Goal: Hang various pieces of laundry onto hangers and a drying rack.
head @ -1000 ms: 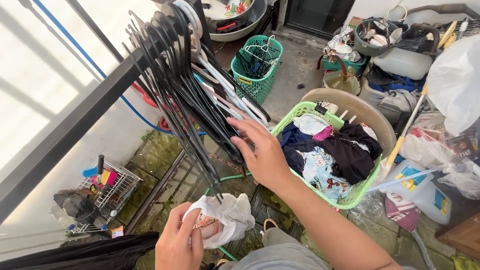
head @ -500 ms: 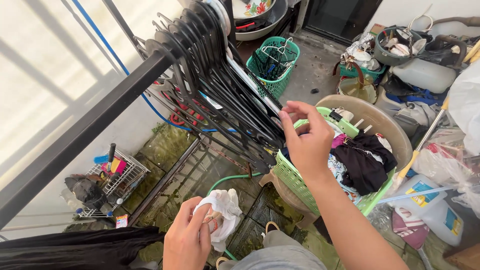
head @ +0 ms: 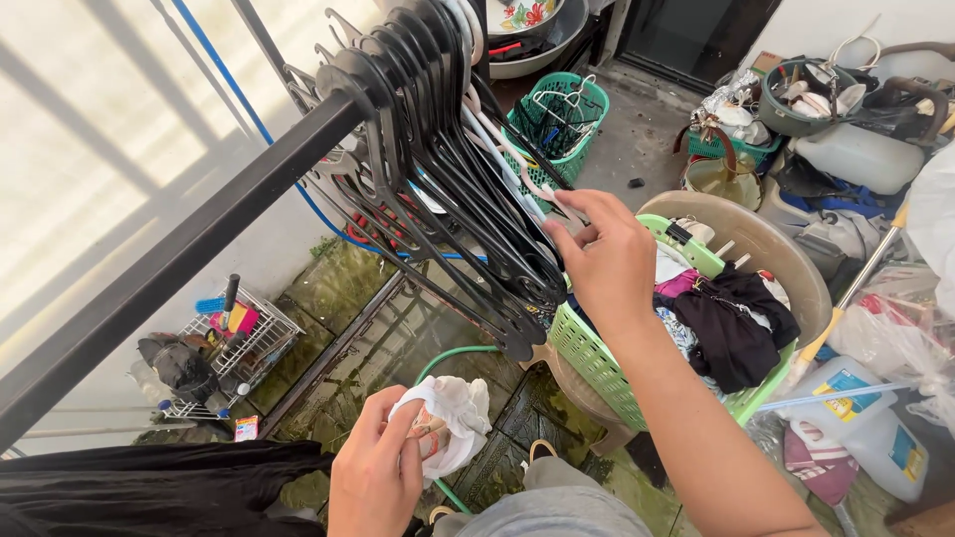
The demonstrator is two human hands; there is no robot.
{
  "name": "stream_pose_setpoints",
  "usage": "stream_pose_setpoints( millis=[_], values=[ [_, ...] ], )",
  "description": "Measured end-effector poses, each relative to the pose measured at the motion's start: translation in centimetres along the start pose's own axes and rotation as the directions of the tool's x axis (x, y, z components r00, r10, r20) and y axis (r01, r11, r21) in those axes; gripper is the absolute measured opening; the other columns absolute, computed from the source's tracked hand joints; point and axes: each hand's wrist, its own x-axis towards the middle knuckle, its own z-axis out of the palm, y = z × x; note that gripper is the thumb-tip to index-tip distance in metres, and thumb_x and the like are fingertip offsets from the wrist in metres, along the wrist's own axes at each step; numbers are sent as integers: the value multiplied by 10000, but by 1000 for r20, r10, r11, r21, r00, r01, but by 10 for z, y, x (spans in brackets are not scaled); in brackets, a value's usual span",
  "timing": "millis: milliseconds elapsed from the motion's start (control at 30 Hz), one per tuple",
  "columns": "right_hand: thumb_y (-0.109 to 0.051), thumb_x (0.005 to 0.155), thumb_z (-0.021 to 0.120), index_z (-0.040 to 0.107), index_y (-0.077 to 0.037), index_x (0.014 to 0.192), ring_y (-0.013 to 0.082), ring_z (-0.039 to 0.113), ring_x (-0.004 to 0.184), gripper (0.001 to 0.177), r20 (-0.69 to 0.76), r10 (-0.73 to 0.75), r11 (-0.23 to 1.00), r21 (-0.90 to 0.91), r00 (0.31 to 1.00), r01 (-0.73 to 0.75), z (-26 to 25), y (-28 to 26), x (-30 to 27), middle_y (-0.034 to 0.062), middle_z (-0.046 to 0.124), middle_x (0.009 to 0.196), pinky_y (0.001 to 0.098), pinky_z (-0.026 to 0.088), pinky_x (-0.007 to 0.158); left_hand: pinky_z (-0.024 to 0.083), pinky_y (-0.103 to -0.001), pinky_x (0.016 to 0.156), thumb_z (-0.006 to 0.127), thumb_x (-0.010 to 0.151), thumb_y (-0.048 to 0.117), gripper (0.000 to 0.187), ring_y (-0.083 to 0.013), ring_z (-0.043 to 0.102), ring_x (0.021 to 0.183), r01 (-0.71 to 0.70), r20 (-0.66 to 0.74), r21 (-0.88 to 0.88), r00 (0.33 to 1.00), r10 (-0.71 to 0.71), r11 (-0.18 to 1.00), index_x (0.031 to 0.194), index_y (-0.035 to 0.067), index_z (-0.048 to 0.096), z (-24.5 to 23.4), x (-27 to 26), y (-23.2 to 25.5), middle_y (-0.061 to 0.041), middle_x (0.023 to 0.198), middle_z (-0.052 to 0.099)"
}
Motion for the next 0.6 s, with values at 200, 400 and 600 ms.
stream_pose_setpoints(
  millis=[200,400,600],
  values=[
    [-317,868,828,759,-107,1158,259,643,644,364,154,107,957,-285,982,-59,6,4,18,106,745,901,414,509,642,579,-365,706,650,769,-32,363,-245,724,834,-28,10,-18,1000,29,999,1115,71,684,0,0,2,-86,1174,659],
    [-356,914,736,754,-131,1168,225,660,636,341,322,215,976,-107,922,-190,15,5,38,86,733,767,378,513,646,574,-362,697,648,769,-38,354,-247,720,842,-42,7,-27,999,43,999,1103,72,686,3,-3,1,-88,1174,651],
    [-371,926,739,799,-100,1020,193,578,587,293,321,238,971,-95,917,-219,11,8,48,86,662,687,343,464,587,569,-366,687,658,788,-23,315,-242,712,816,-11,18,-30,1000,11,999,1084,79,692,2,-6,1,-72,1161,650]
  ],
)
